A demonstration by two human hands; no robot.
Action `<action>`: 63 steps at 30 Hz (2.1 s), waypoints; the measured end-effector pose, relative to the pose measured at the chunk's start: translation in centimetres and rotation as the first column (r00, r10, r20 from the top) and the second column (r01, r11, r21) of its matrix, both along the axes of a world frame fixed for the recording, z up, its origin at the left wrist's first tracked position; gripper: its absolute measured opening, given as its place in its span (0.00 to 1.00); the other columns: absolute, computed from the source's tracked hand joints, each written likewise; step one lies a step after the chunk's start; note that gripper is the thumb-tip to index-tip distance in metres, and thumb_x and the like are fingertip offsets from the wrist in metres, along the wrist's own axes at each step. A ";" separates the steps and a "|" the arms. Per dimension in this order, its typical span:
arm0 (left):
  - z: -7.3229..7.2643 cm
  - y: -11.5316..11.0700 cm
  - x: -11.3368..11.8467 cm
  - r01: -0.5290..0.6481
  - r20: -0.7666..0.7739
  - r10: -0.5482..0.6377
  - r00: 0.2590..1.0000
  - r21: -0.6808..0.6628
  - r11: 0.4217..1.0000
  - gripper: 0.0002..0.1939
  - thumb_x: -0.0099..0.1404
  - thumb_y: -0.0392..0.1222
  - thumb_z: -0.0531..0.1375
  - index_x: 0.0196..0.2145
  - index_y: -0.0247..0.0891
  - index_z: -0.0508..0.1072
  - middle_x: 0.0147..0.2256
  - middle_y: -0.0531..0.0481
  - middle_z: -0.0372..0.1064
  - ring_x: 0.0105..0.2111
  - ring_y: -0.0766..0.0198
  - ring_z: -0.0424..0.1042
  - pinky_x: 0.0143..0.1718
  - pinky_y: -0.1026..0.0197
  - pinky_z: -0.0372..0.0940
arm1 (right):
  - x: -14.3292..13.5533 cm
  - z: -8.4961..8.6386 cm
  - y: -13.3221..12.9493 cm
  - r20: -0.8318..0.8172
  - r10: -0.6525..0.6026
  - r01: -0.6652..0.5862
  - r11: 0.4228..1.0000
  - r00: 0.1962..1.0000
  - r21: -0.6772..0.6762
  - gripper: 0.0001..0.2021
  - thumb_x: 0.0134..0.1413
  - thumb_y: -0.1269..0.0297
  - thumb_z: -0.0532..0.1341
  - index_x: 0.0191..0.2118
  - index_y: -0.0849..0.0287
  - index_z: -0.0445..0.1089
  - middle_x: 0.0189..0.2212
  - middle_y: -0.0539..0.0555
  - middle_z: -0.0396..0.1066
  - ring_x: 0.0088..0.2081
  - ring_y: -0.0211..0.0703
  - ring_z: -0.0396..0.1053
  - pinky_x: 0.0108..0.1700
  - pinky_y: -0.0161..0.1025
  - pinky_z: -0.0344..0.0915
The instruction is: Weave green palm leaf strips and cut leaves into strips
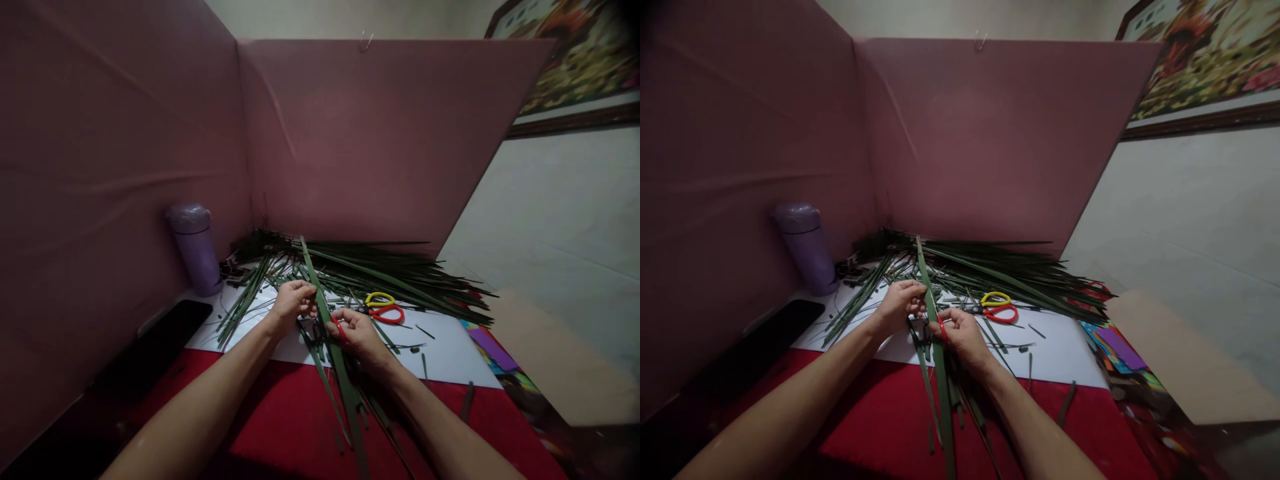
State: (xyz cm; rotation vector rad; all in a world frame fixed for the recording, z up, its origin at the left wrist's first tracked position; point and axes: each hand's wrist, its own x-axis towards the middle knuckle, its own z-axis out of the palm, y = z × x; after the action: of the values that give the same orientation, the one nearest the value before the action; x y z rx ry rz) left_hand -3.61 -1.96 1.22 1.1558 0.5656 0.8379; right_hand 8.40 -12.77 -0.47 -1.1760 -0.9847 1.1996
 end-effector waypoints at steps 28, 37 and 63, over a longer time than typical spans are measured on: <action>-0.4 -0.8 0.6 0.077 0.041 -0.074 0.996 -0.061 0.995 0.05 0.53 0.30 0.57 0.21 0.31 0.64 0.15 0.51 0.63 0.13 0.67 0.65 0.14 0.66 0.62 | -0.2 -0.5 -0.4 -0.046 0.023 -0.020 0.998 0.999 0.055 0.16 0.39 0.55 0.67 0.31 0.60 0.67 0.17 0.43 0.59 0.15 0.25 0.49 0.17 0.27 0.45; -0.6 -1.1 0.8 0.115 0.053 -0.113 0.992 -0.035 0.993 0.06 0.54 0.30 0.57 0.22 0.31 0.64 0.16 0.52 0.64 0.12 0.68 0.64 0.15 0.66 0.62 | -0.3 -0.3 -0.2 -0.032 -0.046 0.047 0.998 0.998 0.048 0.17 0.38 0.55 0.68 0.30 0.60 0.66 0.15 0.42 0.59 0.13 0.25 0.47 0.16 0.28 0.43; 0.2 -0.9 0.3 -0.010 0.045 0.008 0.999 0.053 0.999 0.07 0.53 0.33 0.56 0.20 0.34 0.62 0.14 0.54 0.61 0.12 0.68 0.63 0.13 0.66 0.60 | -0.4 -0.6 -0.5 0.032 -0.029 0.027 0.998 0.999 0.057 0.18 0.35 0.55 0.69 0.31 0.60 0.67 0.17 0.44 0.63 0.16 0.29 0.54 0.18 0.29 0.47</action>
State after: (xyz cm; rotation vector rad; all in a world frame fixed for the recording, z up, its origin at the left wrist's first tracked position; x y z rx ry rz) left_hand -3.29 -2.82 1.45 1.1812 0.5148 0.8893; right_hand 8.00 -13.25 -1.12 -1.1640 -1.0174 1.1263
